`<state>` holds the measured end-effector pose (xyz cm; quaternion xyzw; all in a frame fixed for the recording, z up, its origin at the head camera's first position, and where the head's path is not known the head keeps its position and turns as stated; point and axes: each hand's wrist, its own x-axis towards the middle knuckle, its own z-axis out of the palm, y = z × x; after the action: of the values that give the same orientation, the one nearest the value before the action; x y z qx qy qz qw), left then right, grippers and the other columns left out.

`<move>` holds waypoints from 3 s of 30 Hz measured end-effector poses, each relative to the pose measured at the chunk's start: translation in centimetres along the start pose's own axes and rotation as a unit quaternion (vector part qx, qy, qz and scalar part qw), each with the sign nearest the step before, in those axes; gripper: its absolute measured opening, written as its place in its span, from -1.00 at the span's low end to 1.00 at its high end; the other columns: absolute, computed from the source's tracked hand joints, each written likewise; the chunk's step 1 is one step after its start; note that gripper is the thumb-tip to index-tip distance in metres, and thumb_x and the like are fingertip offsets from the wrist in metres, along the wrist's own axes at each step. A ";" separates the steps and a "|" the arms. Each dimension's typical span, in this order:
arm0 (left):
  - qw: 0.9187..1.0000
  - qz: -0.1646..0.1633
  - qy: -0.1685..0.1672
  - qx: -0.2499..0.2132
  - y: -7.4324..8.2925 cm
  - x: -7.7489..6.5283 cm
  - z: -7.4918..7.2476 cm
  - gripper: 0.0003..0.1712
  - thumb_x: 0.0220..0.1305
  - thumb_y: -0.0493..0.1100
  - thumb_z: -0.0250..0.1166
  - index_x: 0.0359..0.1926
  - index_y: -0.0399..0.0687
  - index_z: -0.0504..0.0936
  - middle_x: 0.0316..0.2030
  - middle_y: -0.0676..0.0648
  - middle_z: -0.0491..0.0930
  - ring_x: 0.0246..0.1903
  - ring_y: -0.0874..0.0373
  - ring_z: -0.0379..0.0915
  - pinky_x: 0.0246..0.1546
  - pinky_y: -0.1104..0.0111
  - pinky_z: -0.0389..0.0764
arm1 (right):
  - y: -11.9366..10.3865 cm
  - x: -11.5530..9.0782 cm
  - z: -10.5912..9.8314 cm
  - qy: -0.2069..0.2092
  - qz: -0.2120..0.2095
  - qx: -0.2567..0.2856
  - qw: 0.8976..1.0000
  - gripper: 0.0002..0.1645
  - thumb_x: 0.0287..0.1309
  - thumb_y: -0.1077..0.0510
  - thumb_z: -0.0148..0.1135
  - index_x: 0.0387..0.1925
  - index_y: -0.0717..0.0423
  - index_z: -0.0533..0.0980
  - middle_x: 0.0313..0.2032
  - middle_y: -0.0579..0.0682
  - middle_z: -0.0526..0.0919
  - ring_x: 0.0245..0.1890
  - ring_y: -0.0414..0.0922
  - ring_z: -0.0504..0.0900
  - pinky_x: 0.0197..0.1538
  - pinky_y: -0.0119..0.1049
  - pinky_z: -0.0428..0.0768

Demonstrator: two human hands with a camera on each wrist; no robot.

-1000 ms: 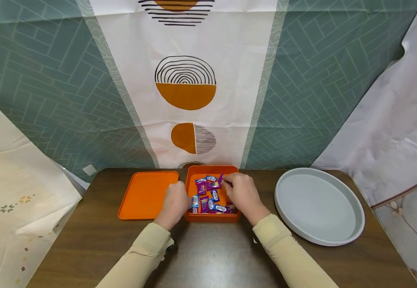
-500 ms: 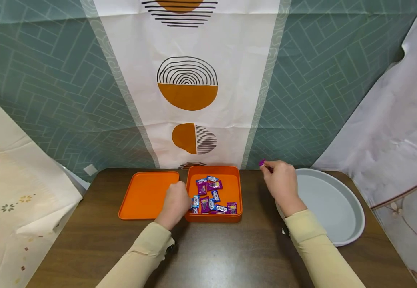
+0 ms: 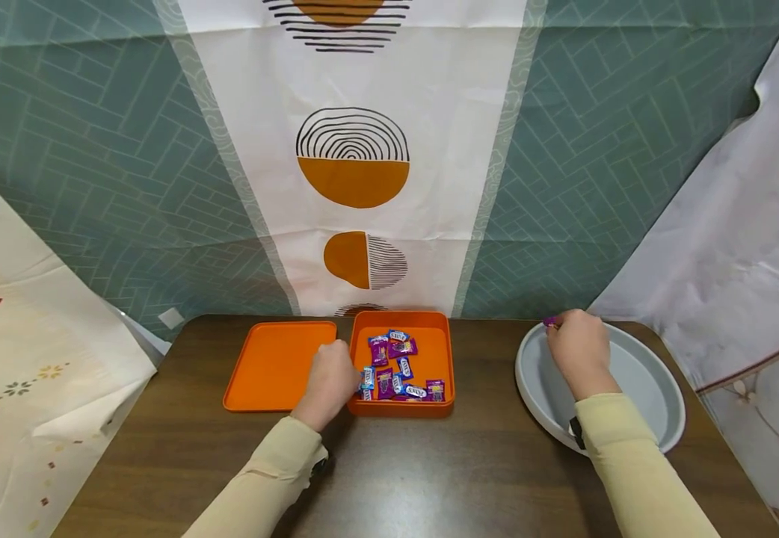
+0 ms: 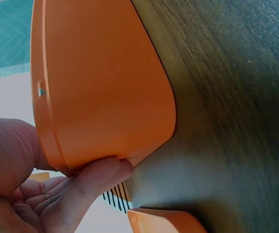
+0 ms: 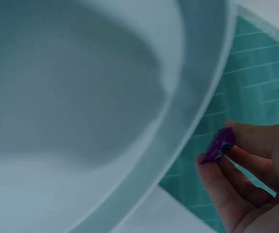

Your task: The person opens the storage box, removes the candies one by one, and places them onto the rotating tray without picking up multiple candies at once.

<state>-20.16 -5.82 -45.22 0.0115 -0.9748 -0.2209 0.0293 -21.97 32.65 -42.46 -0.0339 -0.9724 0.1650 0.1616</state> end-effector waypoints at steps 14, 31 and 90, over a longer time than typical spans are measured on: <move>1.000 -0.004 -0.001 0.000 0.0 0.2 0.1 -0.74 -0.06 -0.22 0.40 -0.34 -0.28 0.58 -0.52 -0.12 0.54 -0.61 0.06 0.48 -0.61 0.31 0.55 | 3.5 -0.6 -0.1 -0.092 0.018 -0.028 0.995 -0.63 -0.08 0.13 0.25 -0.86 0.00 0.36 -0.81 -0.17 0.32 -0.67 -0.06 0.33 -0.59 -0.20 0.29; 1.000 -0.008 -0.006 -0.012 -0.1 -0.1 0.0 -0.74 -0.07 -0.24 0.41 -0.34 -0.29 0.59 -0.52 -0.12 0.54 -0.61 0.06 0.49 -0.62 0.31 0.55 | 3.7 -0.6 0.2 -0.115 0.026 -0.044 0.992 -0.70 -0.16 0.11 0.33 -0.78 0.09 0.44 -0.73 -0.08 0.40 -0.62 -0.03 0.37 -0.54 -0.17 0.34; 0.999 -0.014 -0.017 -0.027 1.1 -0.2 0.7 -0.67 -0.13 -0.22 0.45 -0.31 -0.26 0.58 -0.50 -0.12 0.54 -0.60 0.05 0.49 -0.59 0.29 0.56 | -16.7 -5.5 6.1 -0.266 -0.207 0.027 0.941 -0.66 -0.17 0.12 0.46 -0.27 0.12 0.63 -0.32 -0.04 0.64 -0.35 -0.17 0.57 -0.16 -0.24 0.55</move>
<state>-20.06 -4.50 -45.42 0.0209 -0.9686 -0.2474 0.0095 -18.93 14.34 -44.08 0.2175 -0.9607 0.1572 -0.0712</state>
